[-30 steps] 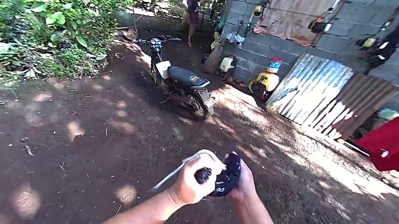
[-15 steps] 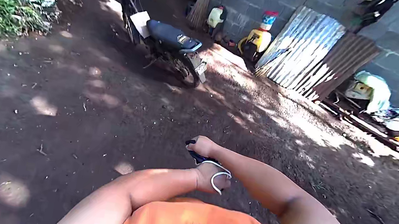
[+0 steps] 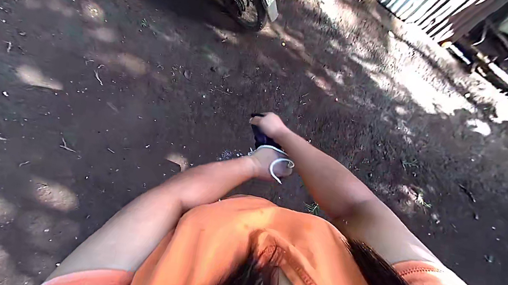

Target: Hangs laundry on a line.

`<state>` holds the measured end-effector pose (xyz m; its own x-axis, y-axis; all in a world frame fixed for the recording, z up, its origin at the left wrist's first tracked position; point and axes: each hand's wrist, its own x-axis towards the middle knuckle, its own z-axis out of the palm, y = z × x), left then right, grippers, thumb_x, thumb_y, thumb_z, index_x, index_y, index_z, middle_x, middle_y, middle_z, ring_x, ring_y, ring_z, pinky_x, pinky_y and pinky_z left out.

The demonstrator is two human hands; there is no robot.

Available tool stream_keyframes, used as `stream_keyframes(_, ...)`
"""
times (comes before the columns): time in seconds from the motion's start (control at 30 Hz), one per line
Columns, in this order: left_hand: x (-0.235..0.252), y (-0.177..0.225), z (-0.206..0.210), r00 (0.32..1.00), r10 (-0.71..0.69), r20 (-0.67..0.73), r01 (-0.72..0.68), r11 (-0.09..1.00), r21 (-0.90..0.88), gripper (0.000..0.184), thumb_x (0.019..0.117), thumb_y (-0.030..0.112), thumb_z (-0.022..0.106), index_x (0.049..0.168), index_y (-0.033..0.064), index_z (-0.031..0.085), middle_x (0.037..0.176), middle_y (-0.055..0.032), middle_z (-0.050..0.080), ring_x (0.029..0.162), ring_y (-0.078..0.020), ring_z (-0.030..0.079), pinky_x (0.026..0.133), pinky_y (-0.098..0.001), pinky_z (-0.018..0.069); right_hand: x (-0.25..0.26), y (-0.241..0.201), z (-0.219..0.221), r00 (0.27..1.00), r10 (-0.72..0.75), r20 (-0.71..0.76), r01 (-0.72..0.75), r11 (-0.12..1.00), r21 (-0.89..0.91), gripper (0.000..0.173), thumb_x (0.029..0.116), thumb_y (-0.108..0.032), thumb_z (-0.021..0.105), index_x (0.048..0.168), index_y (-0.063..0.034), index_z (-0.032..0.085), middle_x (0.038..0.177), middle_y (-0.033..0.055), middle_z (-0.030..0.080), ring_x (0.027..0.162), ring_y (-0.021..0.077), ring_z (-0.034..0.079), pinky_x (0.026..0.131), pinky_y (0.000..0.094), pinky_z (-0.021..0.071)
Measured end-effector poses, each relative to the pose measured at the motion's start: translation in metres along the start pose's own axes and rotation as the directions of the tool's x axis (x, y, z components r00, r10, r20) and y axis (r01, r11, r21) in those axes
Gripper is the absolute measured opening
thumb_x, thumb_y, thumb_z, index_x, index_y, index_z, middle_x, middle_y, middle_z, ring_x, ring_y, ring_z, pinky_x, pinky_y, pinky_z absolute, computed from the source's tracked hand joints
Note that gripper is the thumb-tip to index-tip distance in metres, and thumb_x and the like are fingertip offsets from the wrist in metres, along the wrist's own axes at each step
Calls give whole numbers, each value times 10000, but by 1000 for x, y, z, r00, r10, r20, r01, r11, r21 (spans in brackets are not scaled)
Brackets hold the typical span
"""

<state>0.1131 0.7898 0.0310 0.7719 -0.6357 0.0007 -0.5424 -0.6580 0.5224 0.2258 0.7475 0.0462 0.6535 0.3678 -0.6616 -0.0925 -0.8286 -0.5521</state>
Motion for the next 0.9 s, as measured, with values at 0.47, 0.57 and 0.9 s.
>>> stream_keyframes(0.47,-6,-73,-138,749,-660,-55,503,621,-601,626,973,235,691,1521,67,440,1417,-225,576,1269,-385,595,1052,-599,486,-88,-51,-174,860,-451,-241,442,892,-90,419,1087,-369,489,1444,-170,586,1433,127,588,1326,233,558,1131,478,426)
stream_keyframes(0.57,32,-72,-169,801,-482,-356,310,842,-442,1021,823,172,838,1643,149,229,1691,-144,231,1539,-355,269,1221,-598,278,-110,-58,-195,802,-567,-189,499,809,-310,368,1070,-338,538,1369,-149,641,1326,111,661,1221,211,629,1078,471,472)
stream_keyframes(0.9,134,-49,-174,941,-339,27,277,719,-637,331,1010,148,637,1326,54,618,1194,-133,693,1051,-207,686,939,-442,564,-129,-3,-293,581,-683,-442,620,724,-303,330,979,-206,690,1281,-81,640,1243,73,664,1079,102,665,975,329,553)
